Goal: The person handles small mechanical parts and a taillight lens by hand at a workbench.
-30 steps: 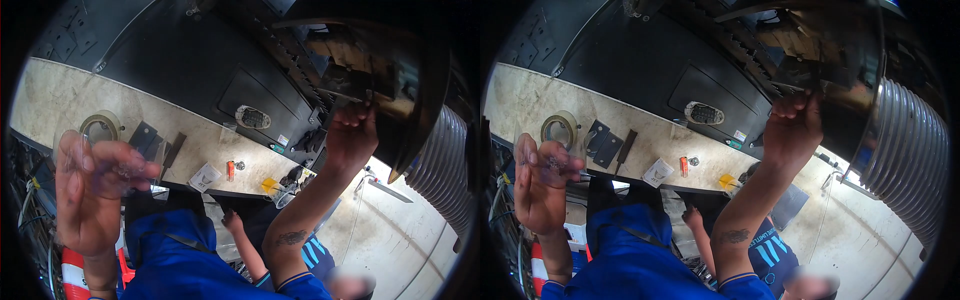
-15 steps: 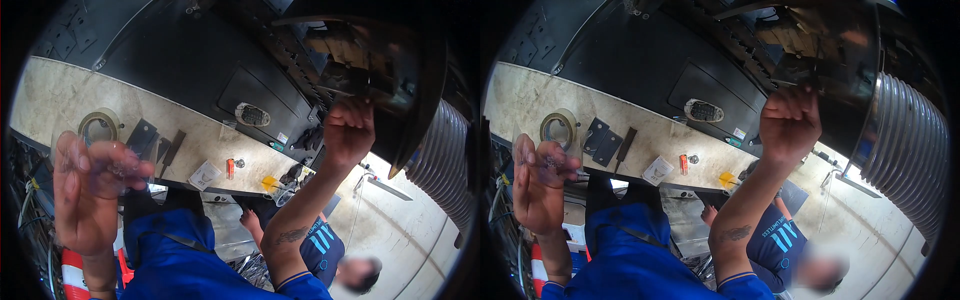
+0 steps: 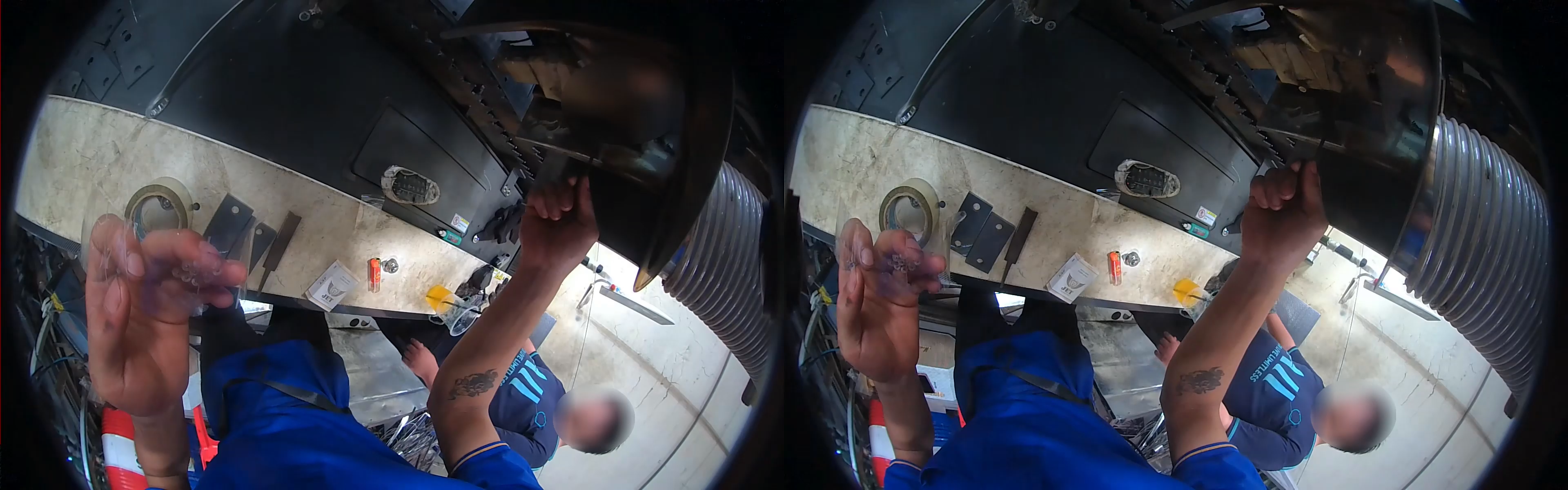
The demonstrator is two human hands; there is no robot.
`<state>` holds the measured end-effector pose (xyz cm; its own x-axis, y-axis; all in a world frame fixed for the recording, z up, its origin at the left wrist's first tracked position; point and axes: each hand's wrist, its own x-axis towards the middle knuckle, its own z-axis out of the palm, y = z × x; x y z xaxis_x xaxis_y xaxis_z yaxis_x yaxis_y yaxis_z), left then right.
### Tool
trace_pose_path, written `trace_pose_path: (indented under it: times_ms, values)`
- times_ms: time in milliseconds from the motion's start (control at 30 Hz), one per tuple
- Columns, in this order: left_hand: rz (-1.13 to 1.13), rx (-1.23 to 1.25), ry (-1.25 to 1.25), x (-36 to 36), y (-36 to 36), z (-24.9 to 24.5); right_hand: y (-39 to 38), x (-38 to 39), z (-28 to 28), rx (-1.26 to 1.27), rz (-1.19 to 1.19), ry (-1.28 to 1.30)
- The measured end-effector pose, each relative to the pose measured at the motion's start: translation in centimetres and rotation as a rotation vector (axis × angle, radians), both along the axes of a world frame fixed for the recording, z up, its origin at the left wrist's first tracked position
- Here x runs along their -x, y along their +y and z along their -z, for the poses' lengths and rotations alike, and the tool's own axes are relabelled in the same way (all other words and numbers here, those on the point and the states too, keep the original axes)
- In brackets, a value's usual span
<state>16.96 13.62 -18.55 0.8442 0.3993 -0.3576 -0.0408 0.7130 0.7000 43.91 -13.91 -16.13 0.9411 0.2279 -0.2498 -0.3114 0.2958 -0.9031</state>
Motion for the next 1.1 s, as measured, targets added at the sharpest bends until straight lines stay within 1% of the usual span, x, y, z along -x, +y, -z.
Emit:
trace_pose_path:
  times_ms: [233, 333, 500, 733, 800, 933, 1033, 1100]
  values:
    - [0.008, 0.002, -0.006, -0.2, 0.1, 0.2, 0.1, -0.3, 0.6, -0.002, 0.025, 0.024]
    - [-0.002, 0.006, -0.01, -0.3, 0.2, 0.4, 0.1, -0.4, 0.8, -0.025, -0.03, 0.016]
    - [0.002, -0.011, -0.014, -0.4, 0.2, 0.5, -0.2, -0.6, 1.4, -0.129, -0.057, 0.156]
    - [0.024, -0.011, -0.027, -0.7, 0.4, 0.5, -0.3, -0.8, 0.9, -0.168, -0.093, 0.176]
    - [0.017, -0.006, -0.023, -0.7, 0.4, 0.4, 0.2, -0.4, 0.7, -0.506, -0.082, 0.226]
    - [0.014, 0.001, -0.02, -0.7, 0.3, 0.4, 0.0, -0.3, 0.9, -0.514, -0.021, 0.165]
    - [0.024, -0.004, -0.025, -0.6, 0.2, 0.5, -0.8, -0.6, 1.3, -0.591, -0.01, 0.111]
    - [0.028, -0.007, -0.023, -0.7, 0.0, 0.6, -0.2, -0.6, 0.9, -0.844, -0.028, 0.257]
